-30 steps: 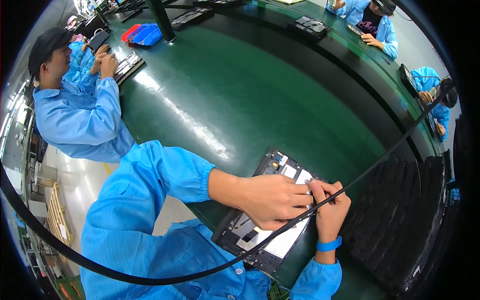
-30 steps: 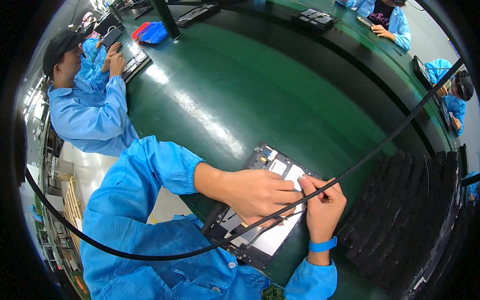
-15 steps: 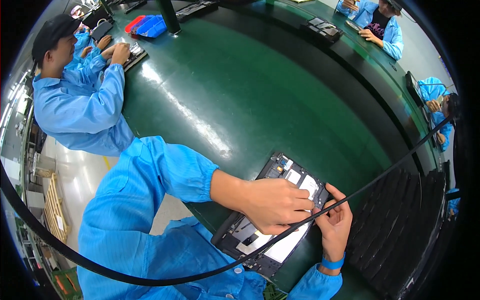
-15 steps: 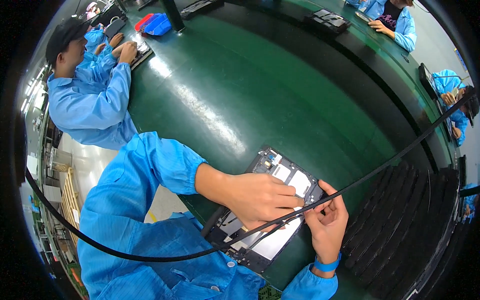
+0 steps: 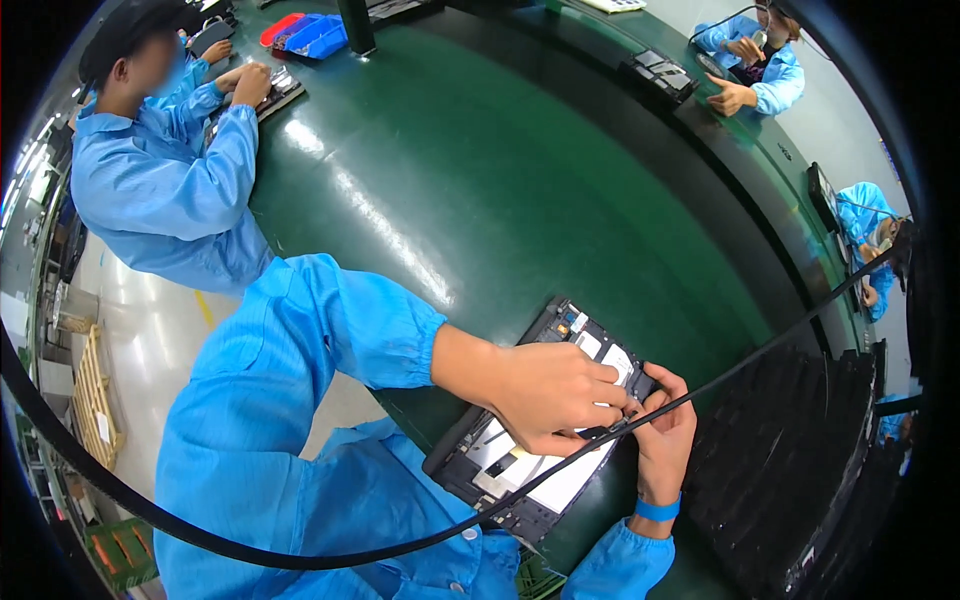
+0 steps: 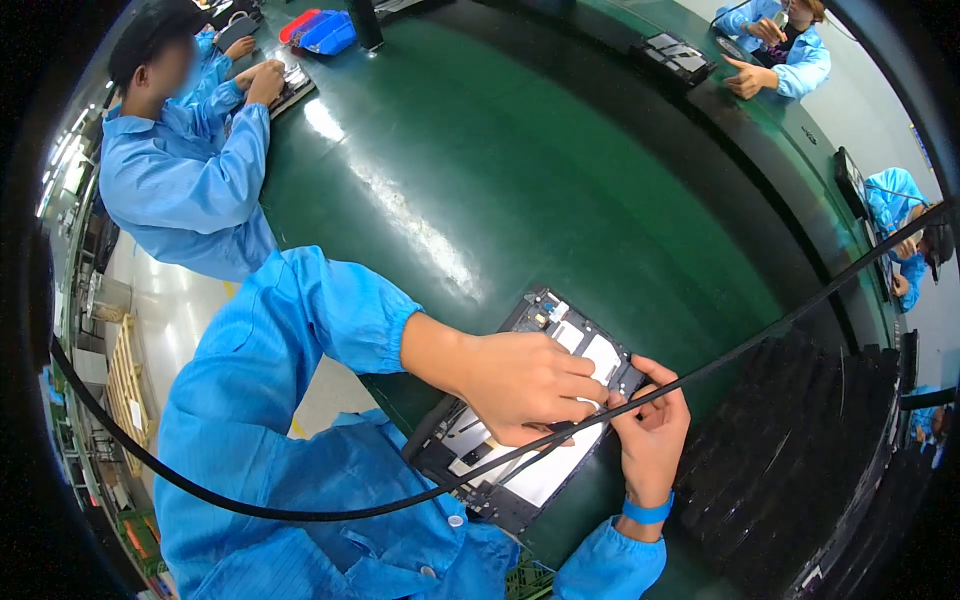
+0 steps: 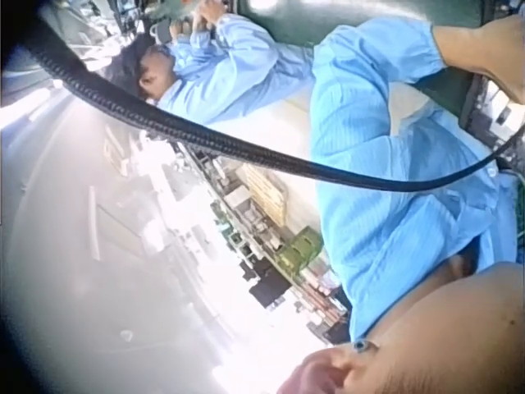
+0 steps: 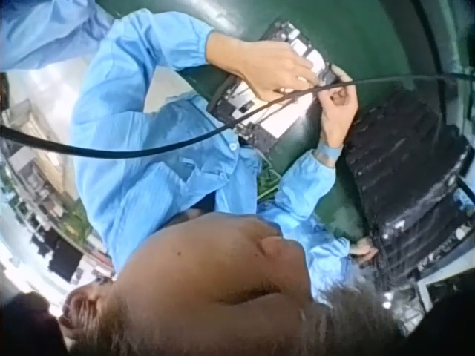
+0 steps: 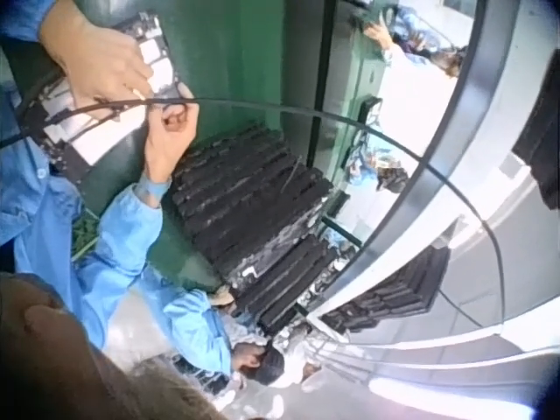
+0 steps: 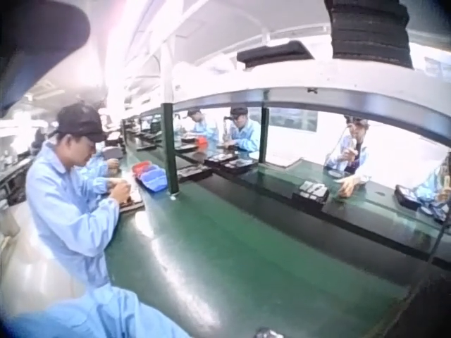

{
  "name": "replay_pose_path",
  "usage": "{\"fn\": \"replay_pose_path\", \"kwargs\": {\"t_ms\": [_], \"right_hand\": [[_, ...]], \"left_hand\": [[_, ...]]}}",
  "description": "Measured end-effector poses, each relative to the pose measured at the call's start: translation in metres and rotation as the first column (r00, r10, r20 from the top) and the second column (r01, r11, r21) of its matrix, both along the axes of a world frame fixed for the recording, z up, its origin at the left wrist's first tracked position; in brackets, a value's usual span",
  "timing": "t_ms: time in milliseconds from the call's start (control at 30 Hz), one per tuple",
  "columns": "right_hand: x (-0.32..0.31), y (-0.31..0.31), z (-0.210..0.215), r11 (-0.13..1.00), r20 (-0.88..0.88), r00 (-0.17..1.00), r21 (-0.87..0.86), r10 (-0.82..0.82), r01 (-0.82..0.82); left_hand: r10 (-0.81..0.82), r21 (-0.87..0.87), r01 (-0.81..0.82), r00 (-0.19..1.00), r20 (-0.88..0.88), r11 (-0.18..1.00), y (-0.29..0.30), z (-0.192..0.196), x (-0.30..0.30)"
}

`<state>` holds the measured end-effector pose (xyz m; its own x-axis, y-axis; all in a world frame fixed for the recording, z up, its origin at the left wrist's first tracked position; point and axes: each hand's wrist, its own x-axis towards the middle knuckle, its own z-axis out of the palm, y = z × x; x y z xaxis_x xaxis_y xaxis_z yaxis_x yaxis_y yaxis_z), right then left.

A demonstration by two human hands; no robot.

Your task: The person assembles internal circuitry and component housings into an electronic chassis, then routes ribbon cables within the chassis by hand.

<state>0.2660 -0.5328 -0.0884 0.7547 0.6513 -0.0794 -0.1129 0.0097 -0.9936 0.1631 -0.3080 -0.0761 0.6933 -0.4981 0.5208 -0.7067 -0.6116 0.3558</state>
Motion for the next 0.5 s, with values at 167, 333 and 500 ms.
{"fn": "replay_pose_path", "kwargs": {"t_ms": [167, 333, 500], "right_hand": [[0.001, 0.002, 0.01, 0.998, 0.006, 1.0, -0.051, 0.02, -0.02], [0.001, -0.003, 0.01, 0.997, -0.02, 1.0, -0.073, 0.022, -0.023], [-0.003, 0.003, 0.01, 0.998, 0.004, 1.0, -0.064, 0.025, -0.025]], "left_hand": [[0.024, -0.041, -0.025, 0.999, -0.03, 0.999, 0.002, -0.002, 0.0], [0.034, -0.068, -0.038, 0.998, -0.055, 0.997, 0.004, 0.001, 0.001], [0.014, -0.135, -0.015, 1.0, -0.009, 0.991, 0.013, 0.003, -0.005]]}}
